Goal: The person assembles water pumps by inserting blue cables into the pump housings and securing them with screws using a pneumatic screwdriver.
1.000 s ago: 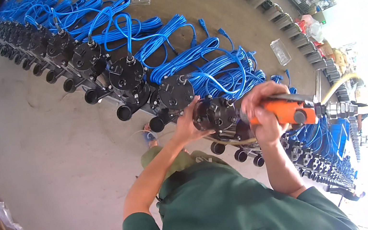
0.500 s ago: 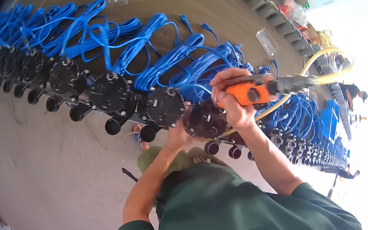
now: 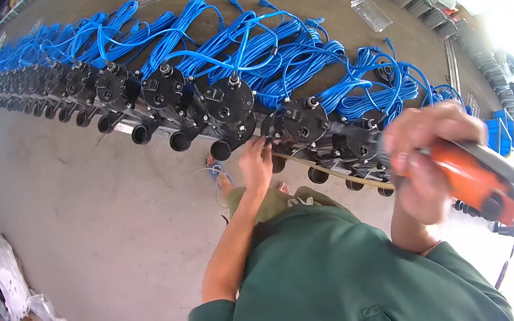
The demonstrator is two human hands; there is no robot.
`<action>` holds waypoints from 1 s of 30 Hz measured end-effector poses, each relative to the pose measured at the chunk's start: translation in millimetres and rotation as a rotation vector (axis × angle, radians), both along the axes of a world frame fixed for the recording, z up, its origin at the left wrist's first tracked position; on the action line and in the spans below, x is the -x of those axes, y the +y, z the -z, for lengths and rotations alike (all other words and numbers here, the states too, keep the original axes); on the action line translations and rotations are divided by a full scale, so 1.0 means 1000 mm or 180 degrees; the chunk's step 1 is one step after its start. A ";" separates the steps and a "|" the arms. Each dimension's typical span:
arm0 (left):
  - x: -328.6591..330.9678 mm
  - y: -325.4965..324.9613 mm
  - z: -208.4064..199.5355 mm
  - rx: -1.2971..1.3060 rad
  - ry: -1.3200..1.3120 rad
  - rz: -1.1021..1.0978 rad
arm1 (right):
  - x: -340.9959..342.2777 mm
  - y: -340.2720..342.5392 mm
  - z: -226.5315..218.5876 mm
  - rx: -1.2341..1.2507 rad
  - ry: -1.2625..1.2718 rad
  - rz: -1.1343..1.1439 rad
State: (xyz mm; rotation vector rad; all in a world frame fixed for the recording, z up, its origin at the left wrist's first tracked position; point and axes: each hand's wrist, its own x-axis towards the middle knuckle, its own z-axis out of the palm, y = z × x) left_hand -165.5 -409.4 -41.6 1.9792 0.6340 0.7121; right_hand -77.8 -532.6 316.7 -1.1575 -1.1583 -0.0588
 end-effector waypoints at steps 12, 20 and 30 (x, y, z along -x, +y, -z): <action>-0.007 -0.003 -0.003 -0.0420 -0.0280 -0.0174 | -0.005 0.023 0.083 0.0519 0.1678 -0.0223; -0.003 0.004 0.004 -0.0252 -0.0147 0.0060 | -0.019 0.060 0.138 0.0863 0.1438 -0.0372; 0.003 0.014 -0.006 -0.0459 -0.0082 0.0364 | -0.023 0.058 0.123 0.1432 0.0831 -0.0286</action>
